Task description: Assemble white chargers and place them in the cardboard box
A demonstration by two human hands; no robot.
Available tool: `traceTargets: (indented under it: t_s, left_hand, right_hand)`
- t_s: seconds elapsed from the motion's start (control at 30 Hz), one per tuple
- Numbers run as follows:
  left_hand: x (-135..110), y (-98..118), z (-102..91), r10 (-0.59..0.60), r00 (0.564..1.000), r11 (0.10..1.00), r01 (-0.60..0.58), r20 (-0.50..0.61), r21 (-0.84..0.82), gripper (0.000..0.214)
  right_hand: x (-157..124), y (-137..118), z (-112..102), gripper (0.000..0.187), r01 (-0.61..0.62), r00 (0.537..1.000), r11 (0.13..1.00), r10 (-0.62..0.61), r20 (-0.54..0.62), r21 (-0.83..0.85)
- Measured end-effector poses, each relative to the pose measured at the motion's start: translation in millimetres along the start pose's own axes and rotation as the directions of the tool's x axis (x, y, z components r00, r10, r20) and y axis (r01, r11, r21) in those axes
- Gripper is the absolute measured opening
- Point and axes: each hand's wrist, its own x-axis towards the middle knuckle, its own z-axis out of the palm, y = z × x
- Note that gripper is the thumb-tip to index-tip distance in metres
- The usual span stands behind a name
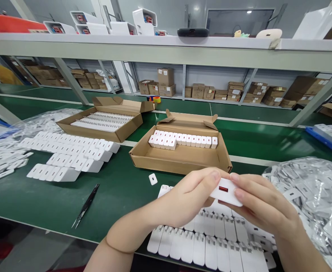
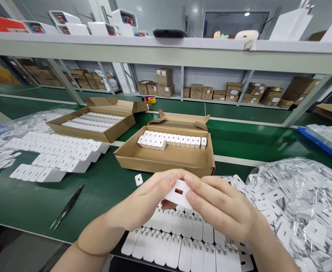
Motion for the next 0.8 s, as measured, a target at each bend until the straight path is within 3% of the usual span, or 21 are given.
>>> traceTargets:
  t_s: [0.1,0.2,0.27,0.33,0.4,0.47,0.5,0.63,0.8]
  left_hand:
    - [2,-4,-0.5,-0.028,1.000,0.998,0.028,0.002,-0.058,0.051]
    - [2,-9,-3.4,-0.060,0.998,0.998,0.060,0.002,0.005,0.056]
    - [3,-12,-6.9,0.057,0.997,0.986,-0.050,-0.044,0.159,0.062]
    - [6,-13,-11.0,0.335,0.941,0.873,-0.288,-0.053,0.394,0.073]
    - [9,-13,-14.7,0.597,0.801,0.632,-0.509,0.053,0.584,0.079]
    - [13,-13,-17.2,0.720,0.672,0.412,-0.615,0.173,0.672,0.075]
    - [14,-13,-18.0,0.741,0.637,0.345,-0.632,0.212,0.694,0.073]
    - [14,-14,-18.2,0.758,0.611,0.284,-0.624,0.228,0.728,0.069]
    - [14,-16,-14.6,0.775,0.608,0.352,-0.644,0.175,0.679,0.067]
  right_hand:
    - [-1,-1,-2,0.067,-0.050,0.997,0.998,0.047,0.061,0.038]
    - [5,-5,-4,0.073,-0.139,0.990,0.989,0.138,0.023,0.049]
    - [9,-8,-5,0.069,-0.247,0.968,0.964,0.250,-0.011,0.097]
    - [12,-10,-8,0.066,-0.353,0.931,0.912,0.365,-0.021,0.208]
    - [13,-11,-11,0.064,-0.416,0.895,0.845,0.446,-0.012,0.337]
    - [13,-12,-13,0.062,-0.438,0.873,0.792,0.487,-0.008,0.426]
    - [12,-12,-13,0.061,-0.441,0.866,0.769,0.500,-0.007,0.463]
    - [13,-13,-11,0.058,-0.450,0.840,0.700,0.543,-0.004,0.555]
    - [13,-14,-10,0.056,-0.428,0.853,0.691,0.522,0.006,0.583]
